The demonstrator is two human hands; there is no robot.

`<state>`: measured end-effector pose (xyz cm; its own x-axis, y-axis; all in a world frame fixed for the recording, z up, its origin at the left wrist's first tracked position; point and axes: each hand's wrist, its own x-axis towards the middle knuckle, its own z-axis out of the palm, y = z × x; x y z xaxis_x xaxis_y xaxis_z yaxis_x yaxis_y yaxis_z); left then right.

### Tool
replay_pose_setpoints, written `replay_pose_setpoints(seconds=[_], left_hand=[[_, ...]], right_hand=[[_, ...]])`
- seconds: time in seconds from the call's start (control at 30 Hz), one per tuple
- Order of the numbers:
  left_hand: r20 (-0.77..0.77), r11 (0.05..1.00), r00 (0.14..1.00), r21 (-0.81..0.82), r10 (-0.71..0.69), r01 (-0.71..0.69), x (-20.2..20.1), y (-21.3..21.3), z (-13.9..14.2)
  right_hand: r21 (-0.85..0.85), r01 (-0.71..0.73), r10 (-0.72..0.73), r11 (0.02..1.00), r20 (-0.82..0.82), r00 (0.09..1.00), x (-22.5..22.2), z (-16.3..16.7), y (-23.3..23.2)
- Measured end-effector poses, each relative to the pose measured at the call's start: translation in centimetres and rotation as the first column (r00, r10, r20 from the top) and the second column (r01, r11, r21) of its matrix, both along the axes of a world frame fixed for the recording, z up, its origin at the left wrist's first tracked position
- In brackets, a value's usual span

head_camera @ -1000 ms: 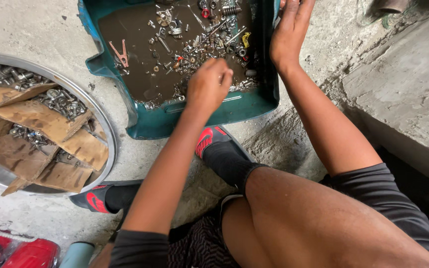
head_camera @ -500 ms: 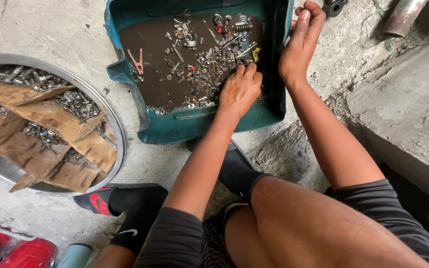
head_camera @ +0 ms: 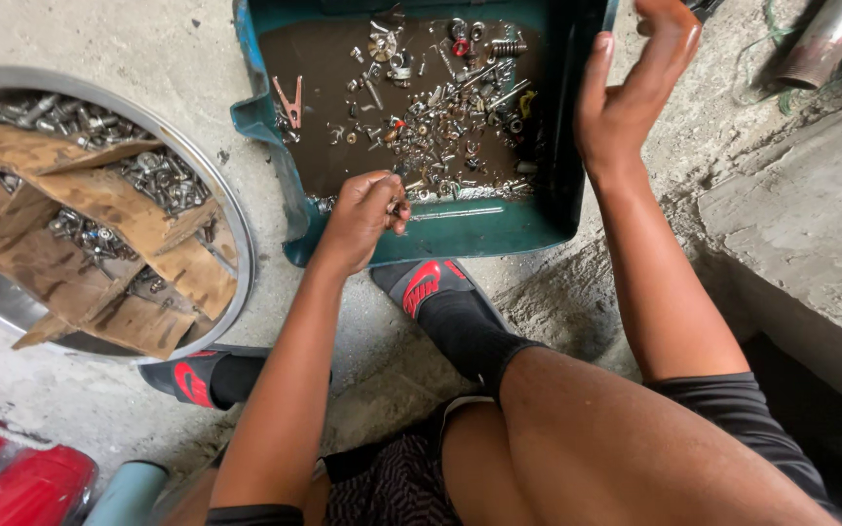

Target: The person sits on the floor and sorts small metal hardware from a green tray into a metal bowl with cardboard dividers. They pick up items one by one, inspect them, and place them into the bowl, occasionally transferring handfuls between the tray and bowl.

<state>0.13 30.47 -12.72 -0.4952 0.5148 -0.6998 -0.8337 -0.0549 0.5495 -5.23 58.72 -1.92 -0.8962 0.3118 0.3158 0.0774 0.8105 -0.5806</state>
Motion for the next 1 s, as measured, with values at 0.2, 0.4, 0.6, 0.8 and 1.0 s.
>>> replay_pose_setpoints(seconds=[0.2,0.4,0.6,0.8,1.0], left_hand=[[0.137,0.966,0.987,0.230,0.088,-0.118,-0.6,-3.7,0.8],[-0.704,0.899,0.629,-0.438,-0.331,-0.017,-1.9,-2.1,-0.8],[-0.418,0.513,0.416,-0.847,-0.807,0.143,-5.6,0.3,-0.4],[-0.425,0.457,0.307,-0.889,-0.852,0.037,-5.3,-0.4,-0.2],[-0.494,0.557,0.423,-0.830,-0.759,0.031,-5.5,-3.6,0.8]], right_hand=[[-0.150,-0.451,0.474,0.880,0.360,0.804,-0.1,-1.6,-4.6],[-0.230,-0.553,0.410,0.801,0.884,0.226,4.5,-3.2,-9.4],[-0.149,-0.383,0.370,0.912,0.701,0.609,3.1,-3.2,-9.6],[-0.161,-0.172,0.234,0.972,0.571,0.787,-1.3,-2.3,-11.0],[-0.034,-0.237,0.229,0.971,0.429,0.874,-4.5,-1.9,-14.0]])
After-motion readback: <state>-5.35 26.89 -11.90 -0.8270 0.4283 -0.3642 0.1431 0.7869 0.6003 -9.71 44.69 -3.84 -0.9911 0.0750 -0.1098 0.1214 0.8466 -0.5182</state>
